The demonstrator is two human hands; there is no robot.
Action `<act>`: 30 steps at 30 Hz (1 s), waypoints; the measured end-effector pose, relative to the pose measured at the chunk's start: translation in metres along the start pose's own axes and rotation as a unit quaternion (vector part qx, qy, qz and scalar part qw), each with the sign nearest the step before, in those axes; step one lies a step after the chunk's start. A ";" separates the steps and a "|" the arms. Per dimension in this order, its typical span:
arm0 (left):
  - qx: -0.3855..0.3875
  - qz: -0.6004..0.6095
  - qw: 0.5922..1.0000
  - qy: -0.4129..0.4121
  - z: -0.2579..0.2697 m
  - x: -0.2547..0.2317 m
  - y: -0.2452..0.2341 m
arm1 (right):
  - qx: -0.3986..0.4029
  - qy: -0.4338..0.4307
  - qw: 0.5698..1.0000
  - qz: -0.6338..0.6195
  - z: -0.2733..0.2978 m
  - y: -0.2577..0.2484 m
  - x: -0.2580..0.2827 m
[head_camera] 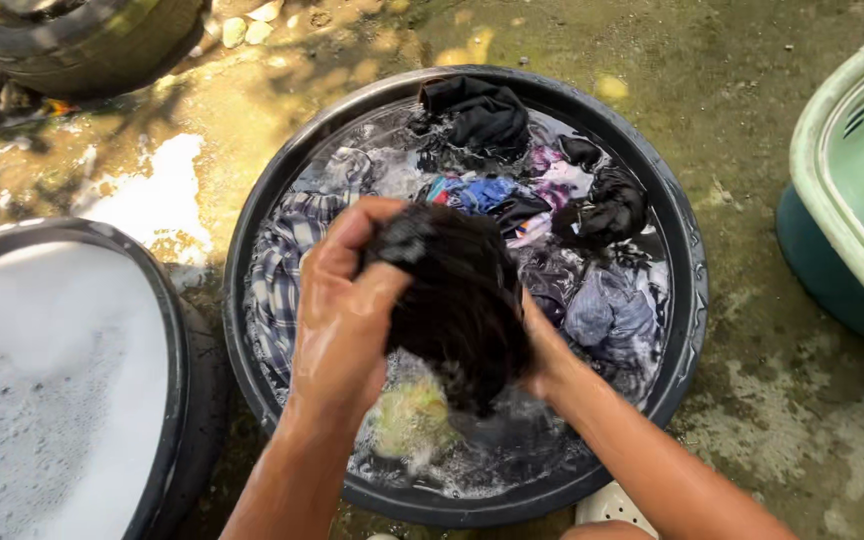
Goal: The person washes clothes in a basin of soapy water by hand, scrubbing individual items and placing them into a laundry basket.
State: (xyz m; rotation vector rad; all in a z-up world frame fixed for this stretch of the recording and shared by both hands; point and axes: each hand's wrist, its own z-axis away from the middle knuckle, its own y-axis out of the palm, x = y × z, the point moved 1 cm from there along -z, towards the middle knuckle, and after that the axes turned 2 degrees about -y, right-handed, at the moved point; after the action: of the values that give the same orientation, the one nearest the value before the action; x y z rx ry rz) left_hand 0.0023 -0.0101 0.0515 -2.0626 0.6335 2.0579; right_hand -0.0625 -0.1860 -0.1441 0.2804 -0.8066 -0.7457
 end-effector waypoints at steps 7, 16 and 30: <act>-0.091 0.249 0.941 -0.212 -0.019 0.143 -0.076 | 0.019 -0.543 0.764 0.347 0.036 0.113 0.022; -0.058 0.354 0.914 -0.191 -0.015 0.210 -0.113 | 0.122 -0.740 0.426 0.506 0.061 0.138 0.037; 0.321 -0.544 0.739 -0.236 0.004 0.196 -0.076 | 0.091 -0.157 0.591 0.786 -0.052 0.008 0.007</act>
State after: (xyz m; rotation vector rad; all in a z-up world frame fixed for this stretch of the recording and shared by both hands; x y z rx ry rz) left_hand 0.0219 0.0237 -0.1545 -0.9703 -0.0358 1.2438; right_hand -0.0167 -0.1876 -0.1711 -0.4462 -1.1002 1.0403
